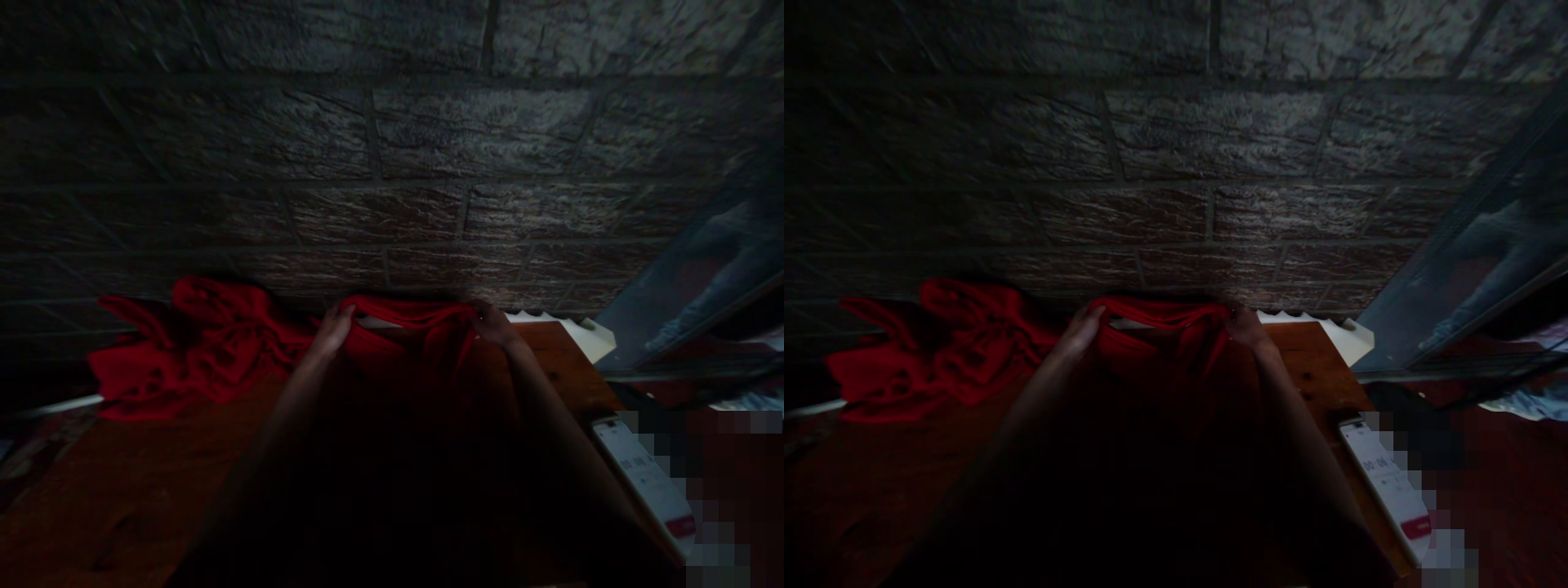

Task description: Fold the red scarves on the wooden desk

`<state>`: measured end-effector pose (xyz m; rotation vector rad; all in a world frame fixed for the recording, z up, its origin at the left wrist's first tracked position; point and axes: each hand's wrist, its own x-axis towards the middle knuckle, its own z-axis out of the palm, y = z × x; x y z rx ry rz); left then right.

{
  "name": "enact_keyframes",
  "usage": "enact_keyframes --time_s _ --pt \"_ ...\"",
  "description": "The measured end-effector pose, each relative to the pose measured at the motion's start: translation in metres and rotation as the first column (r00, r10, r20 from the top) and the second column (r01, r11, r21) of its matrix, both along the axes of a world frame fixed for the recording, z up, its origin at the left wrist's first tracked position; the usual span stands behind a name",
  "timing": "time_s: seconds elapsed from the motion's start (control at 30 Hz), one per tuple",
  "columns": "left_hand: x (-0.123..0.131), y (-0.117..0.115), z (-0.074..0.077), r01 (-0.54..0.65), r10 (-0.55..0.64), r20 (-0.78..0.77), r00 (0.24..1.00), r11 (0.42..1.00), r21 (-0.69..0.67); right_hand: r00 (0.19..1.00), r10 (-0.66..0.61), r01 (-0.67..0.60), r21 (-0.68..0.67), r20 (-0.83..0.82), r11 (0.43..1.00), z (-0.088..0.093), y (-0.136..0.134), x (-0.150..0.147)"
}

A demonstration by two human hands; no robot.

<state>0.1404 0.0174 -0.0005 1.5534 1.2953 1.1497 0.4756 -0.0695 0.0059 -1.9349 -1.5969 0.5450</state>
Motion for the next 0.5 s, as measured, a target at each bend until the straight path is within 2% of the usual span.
enact_keyframes --time_s 0.1,0.2,0.37,0.5 --pt "0.002 -0.004 0.008 -0.037 0.038 0.050 0.998 0.999 -0.026 0.988 0.092 -0.086 0.047 -0.128 0.995 0.003 -0.001 -0.001" --pt "0.003 -0.010 0.017 -0.009 0.012 0.088 0.996 0.999 -0.039 0.938 0.177 -0.180 0.017 -0.297 0.983 0.009 -0.007 -0.001" --pt "0.007 -0.019 0.029 0.034 -0.036 0.116 0.993 0.999 0.022 0.850 0.084 -0.136 -0.062 -0.520 0.989 0.017 -0.015 0.004" --pt "0.010 -0.022 0.035 0.009 -0.018 0.116 0.993 0.997 0.074 0.805 0.045 -0.096 -0.055 -0.592 0.994 0.016 -0.014 0.004"
